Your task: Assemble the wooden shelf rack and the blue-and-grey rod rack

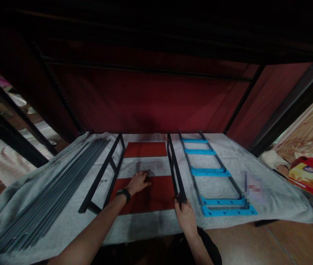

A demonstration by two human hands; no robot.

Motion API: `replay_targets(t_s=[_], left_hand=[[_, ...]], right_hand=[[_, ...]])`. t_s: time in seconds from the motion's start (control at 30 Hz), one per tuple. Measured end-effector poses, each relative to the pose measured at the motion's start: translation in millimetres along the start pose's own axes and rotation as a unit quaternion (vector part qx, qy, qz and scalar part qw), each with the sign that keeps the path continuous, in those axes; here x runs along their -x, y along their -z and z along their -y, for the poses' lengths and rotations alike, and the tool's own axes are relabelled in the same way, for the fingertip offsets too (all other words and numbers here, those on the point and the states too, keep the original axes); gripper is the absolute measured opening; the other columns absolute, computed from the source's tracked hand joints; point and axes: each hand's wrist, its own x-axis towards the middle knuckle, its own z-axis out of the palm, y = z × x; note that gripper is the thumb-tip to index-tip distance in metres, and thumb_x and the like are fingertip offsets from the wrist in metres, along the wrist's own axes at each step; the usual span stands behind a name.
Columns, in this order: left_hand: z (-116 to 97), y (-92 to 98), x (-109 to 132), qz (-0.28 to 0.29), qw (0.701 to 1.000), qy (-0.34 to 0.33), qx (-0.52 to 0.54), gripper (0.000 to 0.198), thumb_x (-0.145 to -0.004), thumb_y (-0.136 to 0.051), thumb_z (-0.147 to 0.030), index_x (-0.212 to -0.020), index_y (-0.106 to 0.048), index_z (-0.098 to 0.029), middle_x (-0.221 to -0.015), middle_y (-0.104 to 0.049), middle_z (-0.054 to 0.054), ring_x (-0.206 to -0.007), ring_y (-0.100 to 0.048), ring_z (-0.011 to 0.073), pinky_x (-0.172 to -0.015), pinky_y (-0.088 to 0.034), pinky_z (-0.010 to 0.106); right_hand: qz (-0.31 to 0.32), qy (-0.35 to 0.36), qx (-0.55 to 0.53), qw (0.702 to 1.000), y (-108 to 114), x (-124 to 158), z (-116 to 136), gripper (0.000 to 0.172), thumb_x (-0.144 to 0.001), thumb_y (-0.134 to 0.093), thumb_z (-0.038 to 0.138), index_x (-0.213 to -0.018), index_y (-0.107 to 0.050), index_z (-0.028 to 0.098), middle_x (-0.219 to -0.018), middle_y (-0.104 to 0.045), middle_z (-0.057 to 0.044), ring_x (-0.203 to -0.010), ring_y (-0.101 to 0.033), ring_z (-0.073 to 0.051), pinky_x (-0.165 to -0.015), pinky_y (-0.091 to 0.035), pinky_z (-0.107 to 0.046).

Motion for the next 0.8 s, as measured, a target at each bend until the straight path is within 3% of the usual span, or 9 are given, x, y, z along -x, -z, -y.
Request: replay_targets(t_s=[0.1, 0.3, 0.47, 0.63, 0.8], left_hand=[[5.4, -1.2, -17.1, 0.027, 1.000, -0.008, -0.006, 0.062, -0.074, -0.070, -0.047, -0.125, -0.060, -0.014, -0.138, -0.056, 0.018, -0.129, -0.049, 0.0374, -0.104, -0.041, 0.046], [3.6, -0.7, -28.9, 0.063, 0.998, -0.009, -0.014, 0.086, -0.058, -0.081, -0.048, -0.135, -0.054, -0.018, -0.145, -0.050, 0.020, -0.134, -0.044, 0.0430, -0.105, -0.040, 0.052], [0.6, 5.8, -32.8, 0.084, 0.996, -0.024, -0.018, 0.076, -0.059, -0.080, -0.050, -0.126, -0.060, -0.018, -0.138, -0.058, 0.018, -0.131, -0.049, 0.0393, -0.107, -0.038, 0.050], [-4.0, 11.2, -40.6, 0.092, 0.995, -0.007, -0.022, 0.079, -0.049, -0.084, -0.053, -0.119, -0.065, -0.020, -0.133, -0.063, 0.017, -0.126, -0.053, 0.0414, -0.107, -0.038, 0.054], [-4.8, 26.8, -43.4, 0.119, 0.993, -0.021, 0.005, 0.060, -0.059, -0.078, -0.054, -0.107, -0.071, -0.019, -0.120, -0.070, 0.013, -0.110, -0.064, 0.0341, -0.090, -0.051, 0.038]], right_hand=[[0.004, -0.011, 0.003, 1.000, -3.9, -2.0, -3.1, 0.043, -0.094, -0.041, 0.049, -0.110, -0.068, 0.020, -0.104, -0.073, -0.014, -0.103, -0.069, -0.031, -0.091, -0.052, -0.040], [0.005, 0.008, 0.030, 1.000, -7.4, 0.4, -3.7, 0.047, -0.098, -0.033, 0.047, -0.119, -0.064, 0.018, -0.112, -0.071, -0.015, -0.105, -0.068, -0.030, -0.094, -0.050, -0.042], [-0.011, -0.002, 0.006, 1.000, -6.8, 0.3, -1.7, 0.047, -0.097, -0.037, 0.046, -0.118, -0.063, 0.014, -0.114, -0.070, -0.018, -0.113, -0.065, -0.031, -0.099, -0.047, -0.043], [-0.018, 0.001, 0.001, 1.000, -9.5, 0.9, -3.2, 0.041, -0.098, -0.036, 0.044, -0.117, -0.063, 0.019, -0.112, -0.071, -0.015, -0.109, -0.066, -0.029, -0.096, -0.050, -0.041], [-0.021, 0.001, -0.007, 1.000, -10.0, -1.1, -4.0, 0.042, -0.097, -0.037, 0.042, -0.116, -0.063, 0.016, -0.113, -0.070, -0.018, -0.110, -0.066, -0.032, -0.096, -0.050, -0.046]])
